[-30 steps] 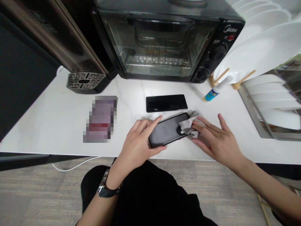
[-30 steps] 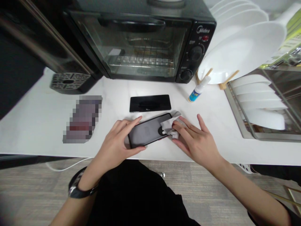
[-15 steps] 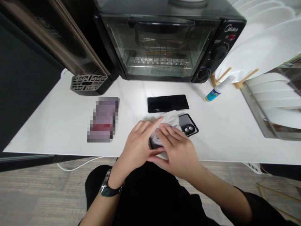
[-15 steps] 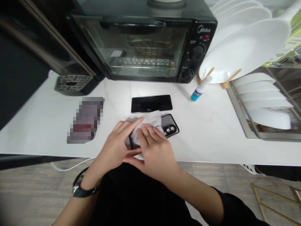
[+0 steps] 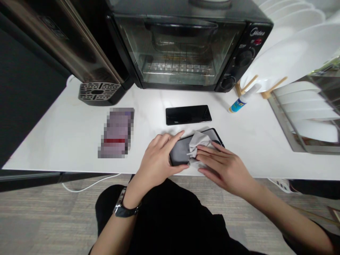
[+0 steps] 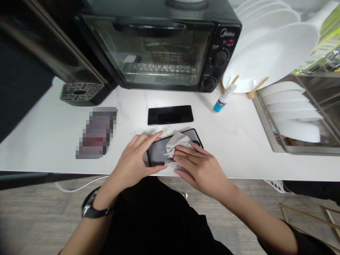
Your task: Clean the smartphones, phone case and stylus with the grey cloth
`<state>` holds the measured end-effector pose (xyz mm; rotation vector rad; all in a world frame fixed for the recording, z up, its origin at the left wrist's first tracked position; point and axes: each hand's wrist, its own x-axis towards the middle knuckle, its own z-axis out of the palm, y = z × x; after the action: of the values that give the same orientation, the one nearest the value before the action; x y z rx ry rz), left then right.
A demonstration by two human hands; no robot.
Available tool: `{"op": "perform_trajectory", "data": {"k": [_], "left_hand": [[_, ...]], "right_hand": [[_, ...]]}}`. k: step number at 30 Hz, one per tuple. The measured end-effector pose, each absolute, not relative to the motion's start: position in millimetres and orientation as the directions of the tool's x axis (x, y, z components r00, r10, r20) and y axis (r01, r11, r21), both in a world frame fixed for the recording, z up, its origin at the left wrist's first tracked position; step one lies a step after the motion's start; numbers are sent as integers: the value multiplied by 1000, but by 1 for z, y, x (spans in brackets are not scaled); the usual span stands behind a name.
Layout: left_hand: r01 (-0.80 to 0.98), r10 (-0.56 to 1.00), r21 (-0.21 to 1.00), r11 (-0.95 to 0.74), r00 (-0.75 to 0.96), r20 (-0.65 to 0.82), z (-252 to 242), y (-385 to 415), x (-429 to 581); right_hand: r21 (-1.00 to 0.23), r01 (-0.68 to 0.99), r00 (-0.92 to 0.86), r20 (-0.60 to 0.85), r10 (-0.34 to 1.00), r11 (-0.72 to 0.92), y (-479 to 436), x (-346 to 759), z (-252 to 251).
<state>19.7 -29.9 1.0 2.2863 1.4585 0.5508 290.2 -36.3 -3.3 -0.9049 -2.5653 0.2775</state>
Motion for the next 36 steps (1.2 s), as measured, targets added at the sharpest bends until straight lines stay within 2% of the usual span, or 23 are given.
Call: {"op": "perform_trajectory", "data": {"k": [5, 12, 15, 18, 22, 25, 27, 30, 33, 36], "left_hand": [[750, 915, 538, -384, 385, 117, 1, -28, 19], [708, 914, 597, -376, 390, 112, 3, -26, 17], [684, 897, 613, -395, 431, 98, 6, -26, 15], [657, 878, 627, -418, 469, 93, 7, -25, 13], [662, 884, 621, -419, 454, 111, 4, -25, 12], [650, 886, 636, -416, 448, 122, 4, -26, 12], [660, 889, 631, -407, 446, 107, 3, -26, 12], [671, 888, 617, -410, 448, 102, 2, -26, 12], [658, 883, 622, -425, 453, 123, 1, -27, 12], [639, 876, 634, -435, 463, 135, 1, -27, 12]], "right_hand": [[-156, 704, -644, 271, 715, 693, -37, 328, -9], [-69, 801, -552, 302, 778, 595, -53, 303, -12], [-84, 829, -497, 340, 798, 553, -55, 283, -13], [-149, 819, -470, 380, 796, 554, -57, 251, -18], [-261, 708, -542, 394, 742, 656, -60, 202, -25], [-286, 646, -610, 363, 704, 707, -55, 196, -20], [-259, 641, -651, 316, 691, 722, -48, 213, -14], [-152, 709, -637, 281, 718, 688, -40, 252, -7], [-35, 781, -583, 316, 748, 624, -39, 286, -3], [-1, 753, -616, 351, 705, 658, -41, 306, -3]]}}
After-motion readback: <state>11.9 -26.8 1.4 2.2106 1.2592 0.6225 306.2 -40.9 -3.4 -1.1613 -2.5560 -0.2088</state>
